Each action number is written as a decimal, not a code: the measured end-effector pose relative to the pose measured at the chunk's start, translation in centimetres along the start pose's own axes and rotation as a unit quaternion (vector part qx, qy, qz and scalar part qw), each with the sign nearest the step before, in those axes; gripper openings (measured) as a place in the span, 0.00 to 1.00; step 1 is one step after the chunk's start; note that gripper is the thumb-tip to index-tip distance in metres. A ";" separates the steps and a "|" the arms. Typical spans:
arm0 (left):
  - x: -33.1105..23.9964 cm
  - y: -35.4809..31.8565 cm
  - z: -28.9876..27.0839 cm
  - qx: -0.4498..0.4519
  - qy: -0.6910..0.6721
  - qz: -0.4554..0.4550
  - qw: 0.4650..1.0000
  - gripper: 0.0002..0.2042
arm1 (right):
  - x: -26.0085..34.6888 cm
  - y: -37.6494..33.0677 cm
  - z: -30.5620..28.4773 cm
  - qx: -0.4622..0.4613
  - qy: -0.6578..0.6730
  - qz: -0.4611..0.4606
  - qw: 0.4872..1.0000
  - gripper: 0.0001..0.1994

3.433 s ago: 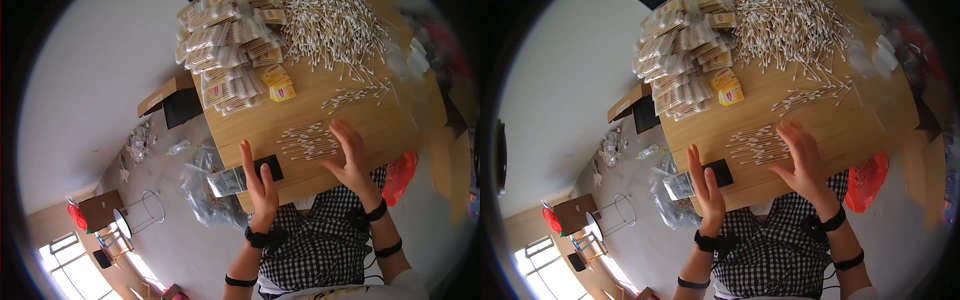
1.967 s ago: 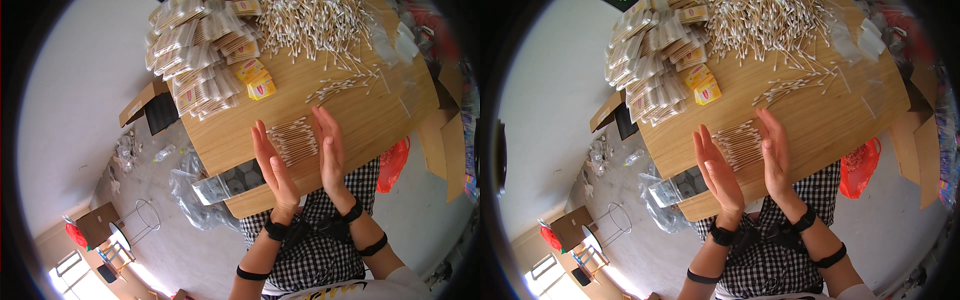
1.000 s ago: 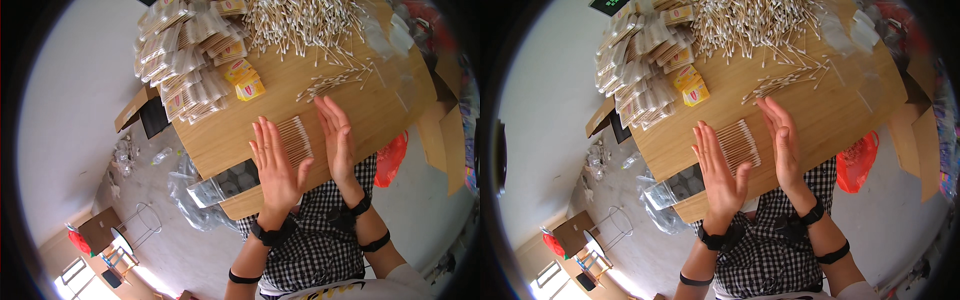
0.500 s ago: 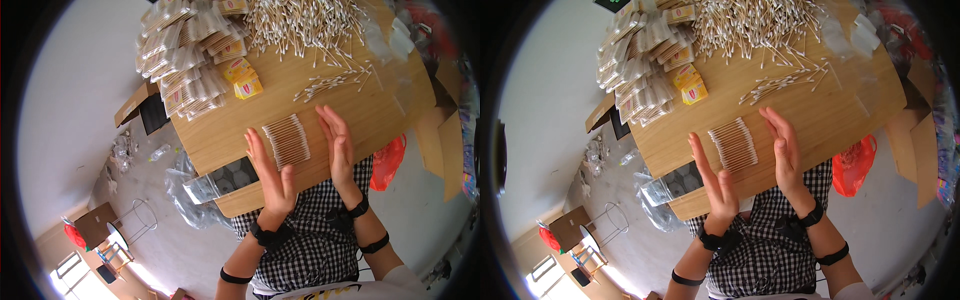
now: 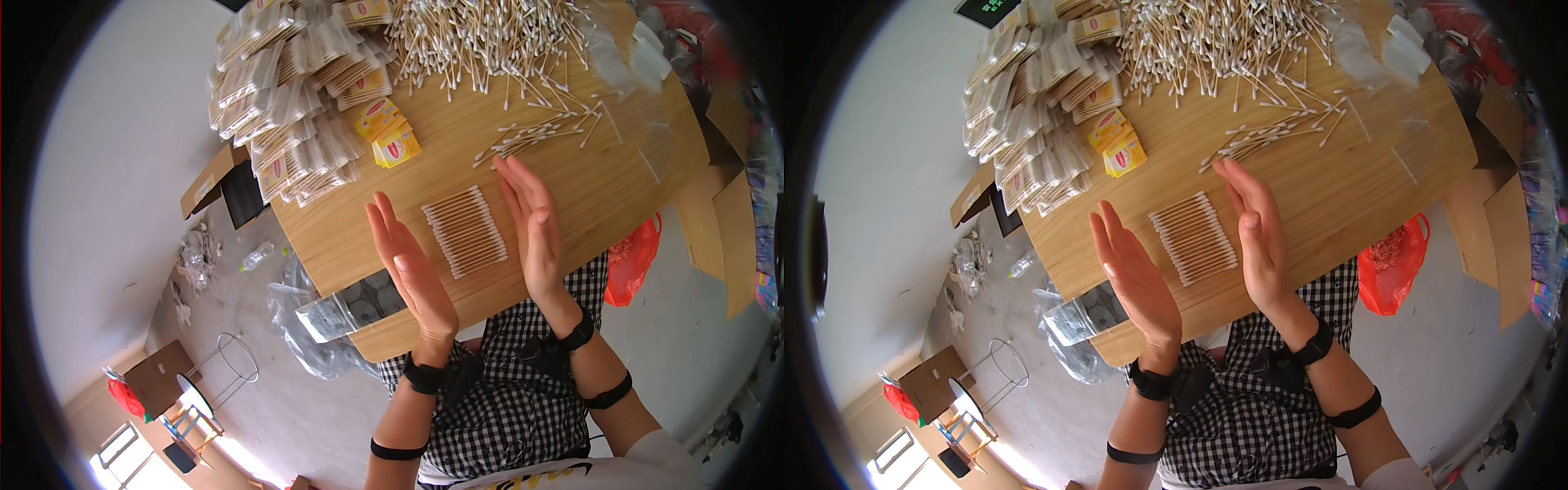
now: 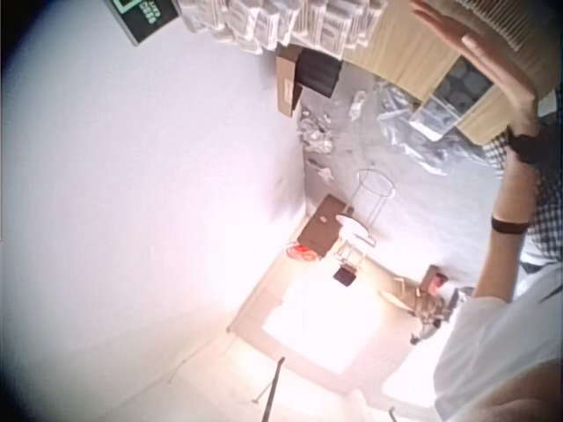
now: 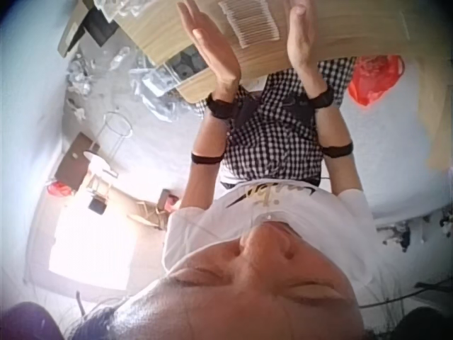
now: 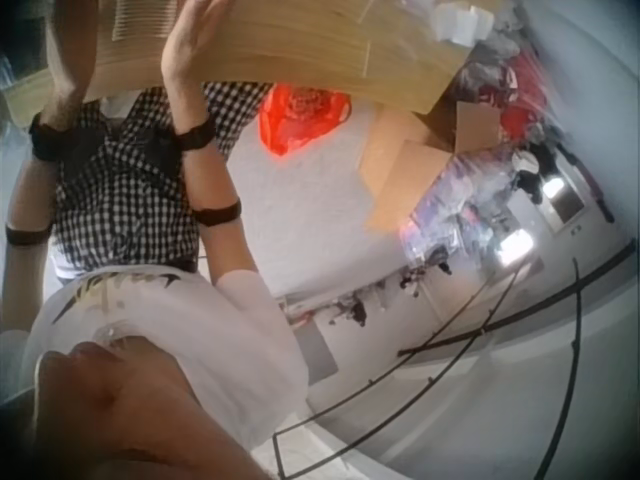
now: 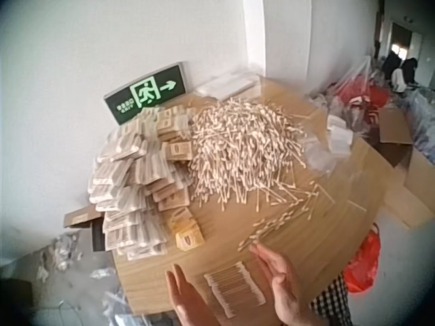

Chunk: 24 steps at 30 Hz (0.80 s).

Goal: Manually organizing and packaging cotton swabs into small plastic bags.

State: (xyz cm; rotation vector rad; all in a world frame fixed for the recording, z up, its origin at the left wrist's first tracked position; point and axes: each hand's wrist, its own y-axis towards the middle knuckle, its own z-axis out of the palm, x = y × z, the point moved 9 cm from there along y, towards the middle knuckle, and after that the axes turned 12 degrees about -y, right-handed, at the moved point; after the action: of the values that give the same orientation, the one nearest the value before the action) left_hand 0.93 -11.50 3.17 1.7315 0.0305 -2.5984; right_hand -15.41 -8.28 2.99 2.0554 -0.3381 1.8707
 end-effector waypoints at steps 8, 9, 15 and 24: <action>1.6 0.0 2.5 0.064 -0.033 -0.040 0.997 0.36 | -0.6 0.2 2.0 0.047 0.051 0.003 0.998 0.35; 1.6 -0.1 2.4 0.064 -0.039 -0.044 0.996 0.36 | -0.5 0.2 1.8 0.047 0.050 0.003 0.998 0.35; -0.7 -1.6 2.6 0.170 0.300 0.076 0.936 0.41 | 1.8 -0.4 -2.0 0.018 -0.041 -0.083 0.996 0.25; 3.0 -4.5 4.9 0.325 0.604 0.107 0.720 0.52 | 1.1 -3.1 -4.2 0.080 -0.254 -0.120 0.956 0.08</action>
State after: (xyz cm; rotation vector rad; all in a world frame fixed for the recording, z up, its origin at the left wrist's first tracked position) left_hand -4.85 -7.17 2.33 3.0218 -1.0584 -0.8879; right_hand -17.92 -3.65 4.15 2.5442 -0.0501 1.2481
